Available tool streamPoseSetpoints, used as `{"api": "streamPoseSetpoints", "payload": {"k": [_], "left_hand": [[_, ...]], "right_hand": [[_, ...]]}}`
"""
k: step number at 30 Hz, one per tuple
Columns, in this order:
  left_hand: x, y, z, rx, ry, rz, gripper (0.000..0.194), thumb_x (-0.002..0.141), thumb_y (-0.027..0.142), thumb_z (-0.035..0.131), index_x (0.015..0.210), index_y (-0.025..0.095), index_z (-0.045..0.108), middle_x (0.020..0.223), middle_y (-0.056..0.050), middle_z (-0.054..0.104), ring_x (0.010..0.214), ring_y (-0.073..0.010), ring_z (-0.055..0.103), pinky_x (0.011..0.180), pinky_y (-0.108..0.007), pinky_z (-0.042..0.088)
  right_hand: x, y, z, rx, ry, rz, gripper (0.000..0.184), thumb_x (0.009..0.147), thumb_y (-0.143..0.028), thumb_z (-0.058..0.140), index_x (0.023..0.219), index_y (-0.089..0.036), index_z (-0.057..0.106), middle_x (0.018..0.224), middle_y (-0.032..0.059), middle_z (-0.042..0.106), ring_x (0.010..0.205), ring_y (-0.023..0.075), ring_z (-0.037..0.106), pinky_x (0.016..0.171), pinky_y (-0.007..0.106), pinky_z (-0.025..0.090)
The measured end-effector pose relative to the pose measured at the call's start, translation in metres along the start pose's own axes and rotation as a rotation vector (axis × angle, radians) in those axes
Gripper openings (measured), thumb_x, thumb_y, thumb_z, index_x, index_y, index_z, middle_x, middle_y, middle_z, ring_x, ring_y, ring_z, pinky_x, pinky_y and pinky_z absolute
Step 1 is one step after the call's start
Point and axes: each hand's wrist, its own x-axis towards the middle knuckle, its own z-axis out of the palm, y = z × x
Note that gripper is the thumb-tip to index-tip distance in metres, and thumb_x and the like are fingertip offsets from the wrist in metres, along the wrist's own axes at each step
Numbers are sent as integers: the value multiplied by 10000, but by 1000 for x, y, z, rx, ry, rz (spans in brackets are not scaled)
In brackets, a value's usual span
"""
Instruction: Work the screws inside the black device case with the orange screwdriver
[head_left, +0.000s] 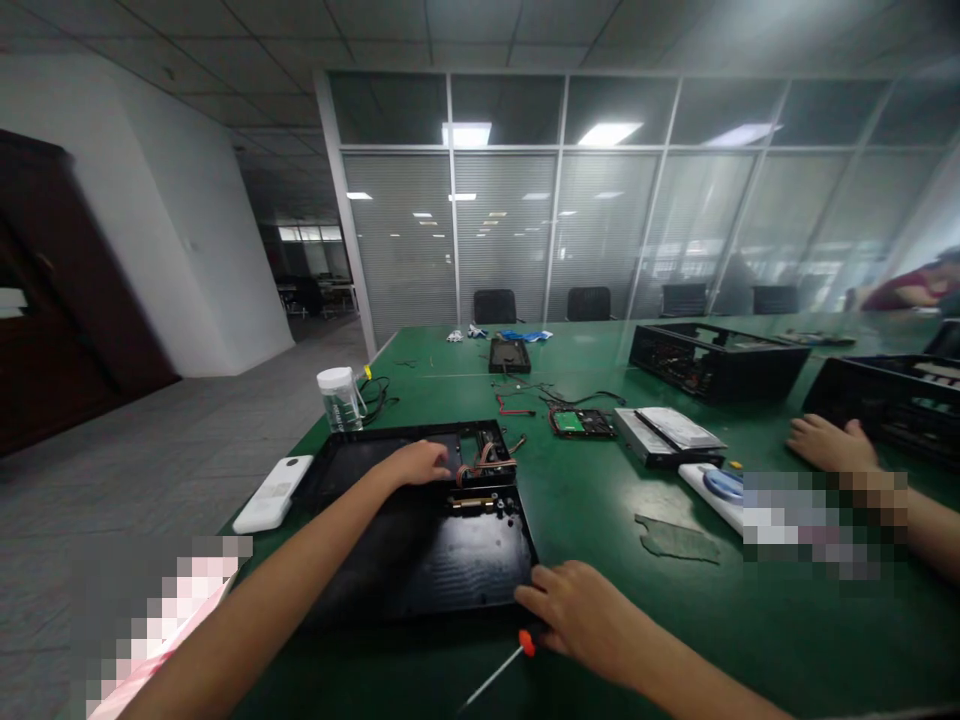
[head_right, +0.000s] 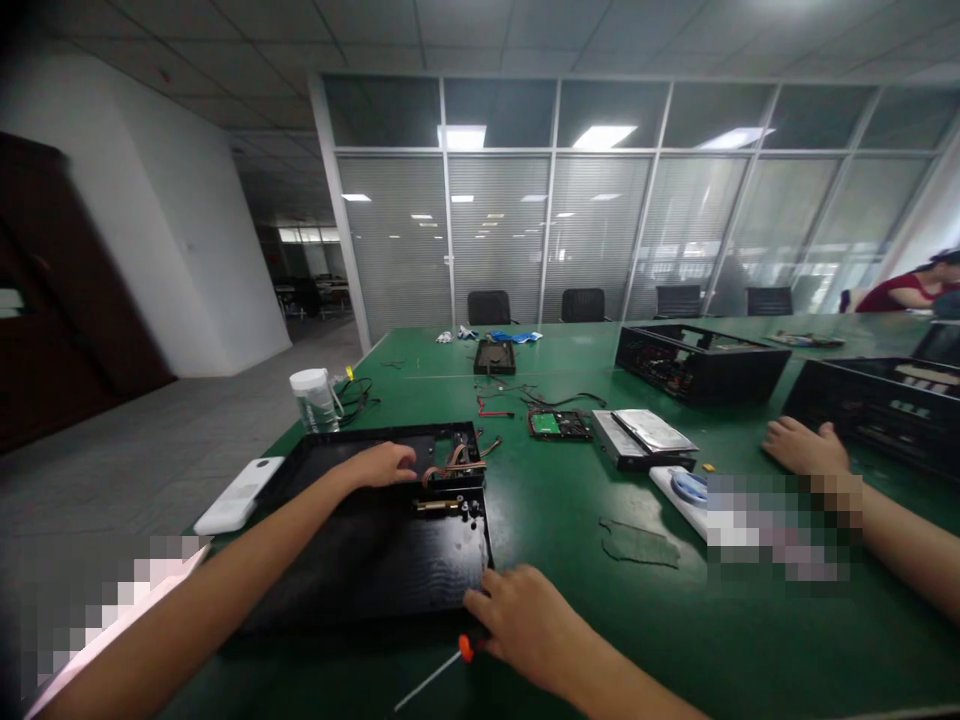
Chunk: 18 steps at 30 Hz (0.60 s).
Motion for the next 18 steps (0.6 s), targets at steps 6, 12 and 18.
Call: {"api": "streamPoseSetpoints", "payload": {"k": [6,12,18], "left_hand": [[-28,-27,29,61,31,133,204,779,308,590,943,191,557,952,-43,614,894,-191,577,745,-250,427],[-39,-4,-5,173,152,237,96,795,238,547,878,191,544,905,-47,596,878,-194,570,768,-259,420],[-79,42,-66,162,139,297,110,791,245,535,891,201,540,899,-23,579,860,-190,558,760,-265,402]], "right_hand": [[-62,12,37,-15,86,128,383,666,-111,605,1017,-249,543,962,38,611,730,187,614,637,284,450],[-57,10,37,6,112,214,256,768,-140,486,1000,-235,537,982,55,602,713,166,618,590,250,423],[30,33,15,-14,-27,202,227,875,-260,408,1012,-187,575,945,81,628,752,190,627,657,296,460]]}}
